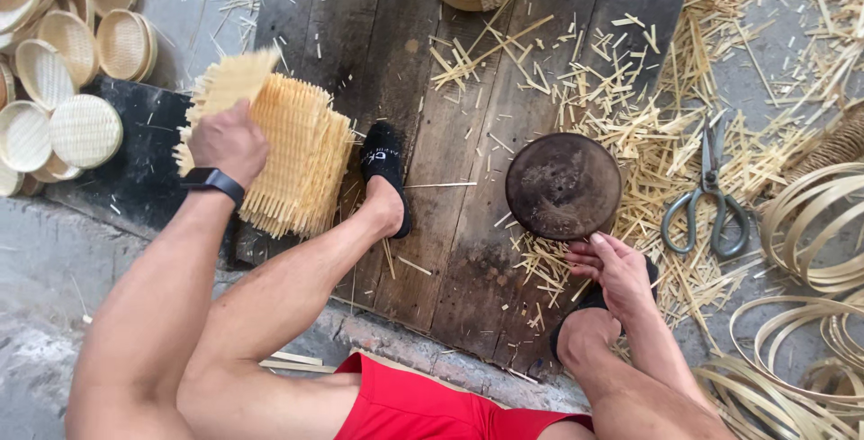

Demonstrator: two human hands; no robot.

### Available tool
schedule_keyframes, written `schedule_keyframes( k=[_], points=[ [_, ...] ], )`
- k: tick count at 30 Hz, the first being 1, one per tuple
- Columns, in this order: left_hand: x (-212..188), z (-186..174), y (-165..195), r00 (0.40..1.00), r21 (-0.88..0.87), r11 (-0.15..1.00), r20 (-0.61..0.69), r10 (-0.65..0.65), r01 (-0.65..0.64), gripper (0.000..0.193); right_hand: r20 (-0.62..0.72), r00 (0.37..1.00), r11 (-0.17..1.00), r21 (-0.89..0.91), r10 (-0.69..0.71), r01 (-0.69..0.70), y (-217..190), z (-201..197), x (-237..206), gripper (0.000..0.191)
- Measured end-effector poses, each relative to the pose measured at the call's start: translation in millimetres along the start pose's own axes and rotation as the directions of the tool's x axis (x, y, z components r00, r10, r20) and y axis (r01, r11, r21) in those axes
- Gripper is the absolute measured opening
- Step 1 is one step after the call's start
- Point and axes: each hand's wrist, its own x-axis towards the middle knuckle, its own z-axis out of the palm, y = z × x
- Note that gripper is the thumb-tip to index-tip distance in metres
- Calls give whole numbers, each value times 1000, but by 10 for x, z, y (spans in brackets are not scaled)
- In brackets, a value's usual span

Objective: The person repeatedly trims the edges of rectangular bamboo mats using shears and a circular wooden template. They place the template on each mat, cut along the edge, then stack the finished pieces.

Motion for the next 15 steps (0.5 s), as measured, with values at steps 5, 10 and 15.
schedule_keyframes(
  k=[5, 10, 15],
  points=[
    [-139, 34, 658, 996, -95, 995, 84, 43, -35, 21, -68, 997, 996, 78, -30, 35, 94, -132, 27, 32],
    [-178, 216, 954, 928, 29, 994, 356, -107, 103, 117, -25, 999, 995, 92, -44, 47, 125, -172, 13, 34],
    [-136, 302, 835, 815, -1, 971, 545, -199, 238, 127, 11, 997, 990, 117, -81, 79, 110, -169, -31, 35]
  ],
)
